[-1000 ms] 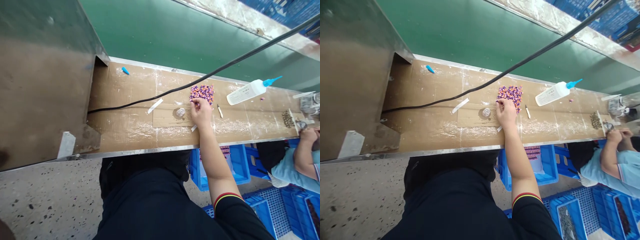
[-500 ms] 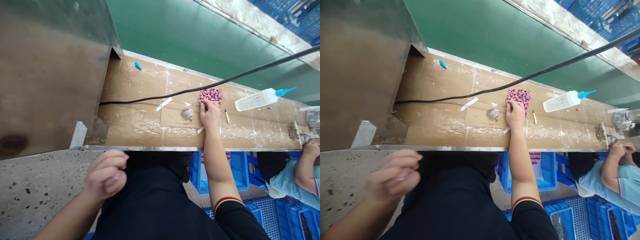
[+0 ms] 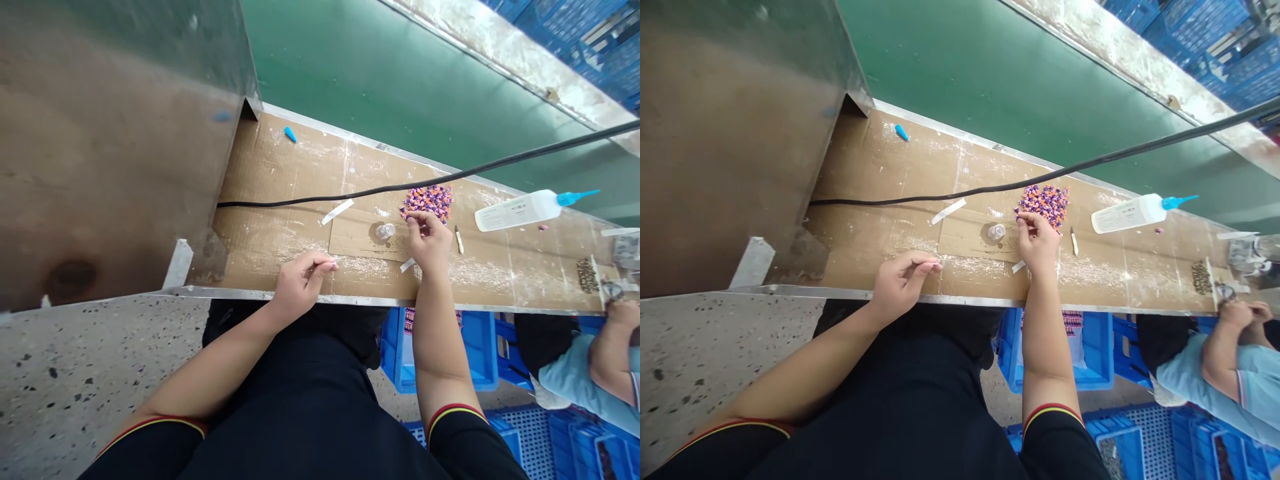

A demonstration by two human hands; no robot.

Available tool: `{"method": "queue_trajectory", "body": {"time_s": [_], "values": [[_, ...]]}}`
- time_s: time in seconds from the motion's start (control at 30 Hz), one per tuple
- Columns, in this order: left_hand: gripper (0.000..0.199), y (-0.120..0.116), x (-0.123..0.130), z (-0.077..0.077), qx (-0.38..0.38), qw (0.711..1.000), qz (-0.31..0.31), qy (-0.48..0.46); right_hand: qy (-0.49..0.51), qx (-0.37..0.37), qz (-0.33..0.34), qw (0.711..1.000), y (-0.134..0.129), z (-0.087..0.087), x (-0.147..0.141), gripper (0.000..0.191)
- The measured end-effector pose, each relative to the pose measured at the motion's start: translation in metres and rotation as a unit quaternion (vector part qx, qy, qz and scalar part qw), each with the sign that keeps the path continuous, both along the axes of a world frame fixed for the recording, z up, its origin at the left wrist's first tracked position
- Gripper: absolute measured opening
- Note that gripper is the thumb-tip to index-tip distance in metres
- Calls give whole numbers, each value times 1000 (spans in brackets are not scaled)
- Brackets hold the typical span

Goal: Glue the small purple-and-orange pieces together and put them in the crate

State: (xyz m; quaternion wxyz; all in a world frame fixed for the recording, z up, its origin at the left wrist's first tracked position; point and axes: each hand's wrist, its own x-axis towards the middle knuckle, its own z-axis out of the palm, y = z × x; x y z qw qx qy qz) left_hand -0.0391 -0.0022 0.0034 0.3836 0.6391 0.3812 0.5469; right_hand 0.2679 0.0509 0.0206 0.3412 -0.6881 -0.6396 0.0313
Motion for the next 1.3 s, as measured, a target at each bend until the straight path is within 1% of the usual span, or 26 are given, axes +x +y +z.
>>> {"method": "queue_trajectory", "body": {"time_s": [0.07,0.17,0.27,0.47,0.63,0.73,0.83,0.93,1.03,1.2,1.3], "values": [[13,1,-1,-2,26,1000,0,-10,-19,6,18,1000,-8,9,-7,25],[13,2,-2,-3,51,998,1,-22,-56,-1,62,996,-18,21,-16,23],[15,2,-3,-2,62,998,0,-12,-78,-13,88,993,-20,28,-21,23],[13,1,-3,-3,59,998,4,-2,-108,-23,115,987,-14,25,-23,22],[11,1,-3,-4,51,999,7,-8,-127,-35,116,984,-12,24,-24,22],[14,0,-2,-3,25,999,4,-20,-130,-38,120,984,-13,28,-26,22],[17,0,-3,-1,-17,999,-1,-39,-123,-29,99,987,-17,32,-22,20],[20,-1,-4,1,-53,997,-6,-60,-132,-14,61,989,-27,30,-13,19],[22,-1,-5,2,-72,995,-9,-70,-145,-31,56,987,-37,22,-2,18],[20,0,-4,0,-59,996,-13,-70,-138,-45,50,988,-50,13,8,17],[17,0,-3,-1,-45,995,1,-88,-129,-52,55,989,-52,9,7,18]]}}
